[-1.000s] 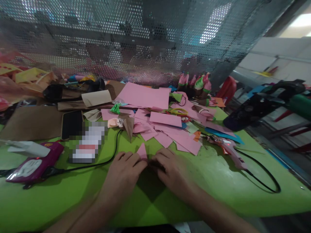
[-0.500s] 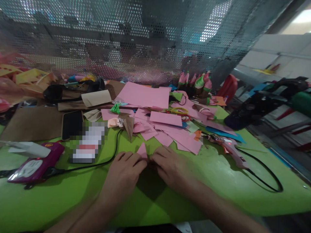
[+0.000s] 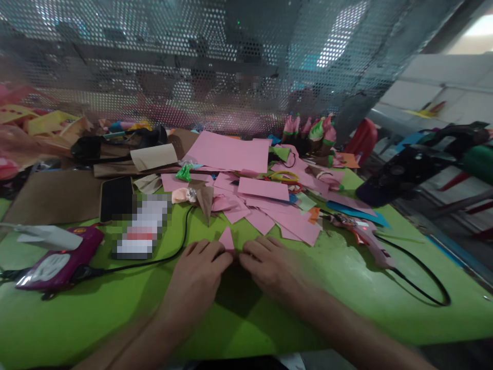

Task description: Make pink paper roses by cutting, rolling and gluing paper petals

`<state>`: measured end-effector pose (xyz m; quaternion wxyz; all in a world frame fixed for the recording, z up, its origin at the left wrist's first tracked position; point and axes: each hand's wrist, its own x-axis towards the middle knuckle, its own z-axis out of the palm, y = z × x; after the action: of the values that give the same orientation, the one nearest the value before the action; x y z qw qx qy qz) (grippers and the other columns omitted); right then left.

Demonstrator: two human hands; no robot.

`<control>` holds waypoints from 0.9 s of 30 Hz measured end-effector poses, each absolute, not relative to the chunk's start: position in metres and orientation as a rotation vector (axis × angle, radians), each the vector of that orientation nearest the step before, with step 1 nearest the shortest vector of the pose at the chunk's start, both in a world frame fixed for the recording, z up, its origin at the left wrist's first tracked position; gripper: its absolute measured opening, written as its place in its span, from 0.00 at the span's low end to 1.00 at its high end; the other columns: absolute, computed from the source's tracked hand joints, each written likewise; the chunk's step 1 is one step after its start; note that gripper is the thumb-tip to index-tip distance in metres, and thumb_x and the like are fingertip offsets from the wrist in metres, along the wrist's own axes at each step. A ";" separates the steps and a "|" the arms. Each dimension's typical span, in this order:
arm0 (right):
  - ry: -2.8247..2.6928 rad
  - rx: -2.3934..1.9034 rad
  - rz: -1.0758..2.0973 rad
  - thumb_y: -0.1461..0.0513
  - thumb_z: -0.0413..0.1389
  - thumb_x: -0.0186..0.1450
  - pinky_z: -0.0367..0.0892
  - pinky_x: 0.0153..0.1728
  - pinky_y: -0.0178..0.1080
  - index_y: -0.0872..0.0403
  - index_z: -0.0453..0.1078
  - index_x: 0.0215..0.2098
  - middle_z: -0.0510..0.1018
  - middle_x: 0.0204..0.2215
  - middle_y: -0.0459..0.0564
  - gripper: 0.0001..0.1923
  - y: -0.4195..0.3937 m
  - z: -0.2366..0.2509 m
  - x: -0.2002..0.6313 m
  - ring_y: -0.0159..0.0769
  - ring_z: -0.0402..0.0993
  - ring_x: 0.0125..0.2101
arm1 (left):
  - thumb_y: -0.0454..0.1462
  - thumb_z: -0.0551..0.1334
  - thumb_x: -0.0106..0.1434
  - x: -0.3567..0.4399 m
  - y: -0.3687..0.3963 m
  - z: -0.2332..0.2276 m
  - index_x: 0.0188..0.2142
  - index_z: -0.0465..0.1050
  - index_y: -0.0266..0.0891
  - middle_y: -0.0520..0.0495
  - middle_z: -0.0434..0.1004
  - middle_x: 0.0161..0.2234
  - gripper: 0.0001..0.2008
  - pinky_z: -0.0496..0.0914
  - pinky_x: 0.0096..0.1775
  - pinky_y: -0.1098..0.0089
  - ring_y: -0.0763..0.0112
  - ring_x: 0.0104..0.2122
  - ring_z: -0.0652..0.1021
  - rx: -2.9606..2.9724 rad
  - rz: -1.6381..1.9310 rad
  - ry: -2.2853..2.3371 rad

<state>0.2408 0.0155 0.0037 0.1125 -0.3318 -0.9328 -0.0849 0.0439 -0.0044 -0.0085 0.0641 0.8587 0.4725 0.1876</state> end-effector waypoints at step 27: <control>-2.577 -1.041 -0.105 0.67 0.52 0.67 0.68 0.37 0.44 0.56 0.72 0.48 0.80 0.40 0.53 0.13 0.004 0.005 0.247 0.41 0.74 0.37 | 0.27 0.59 0.63 0.044 -0.004 -0.011 0.48 0.71 0.39 0.47 0.75 0.40 0.14 0.69 0.40 0.58 0.60 0.39 0.74 2.861 0.500 1.435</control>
<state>0.2474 0.0039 0.0053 0.1793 -0.3682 -0.9116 -0.0370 0.0438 -0.0037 -0.0109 -0.0490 0.8820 0.4426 0.1541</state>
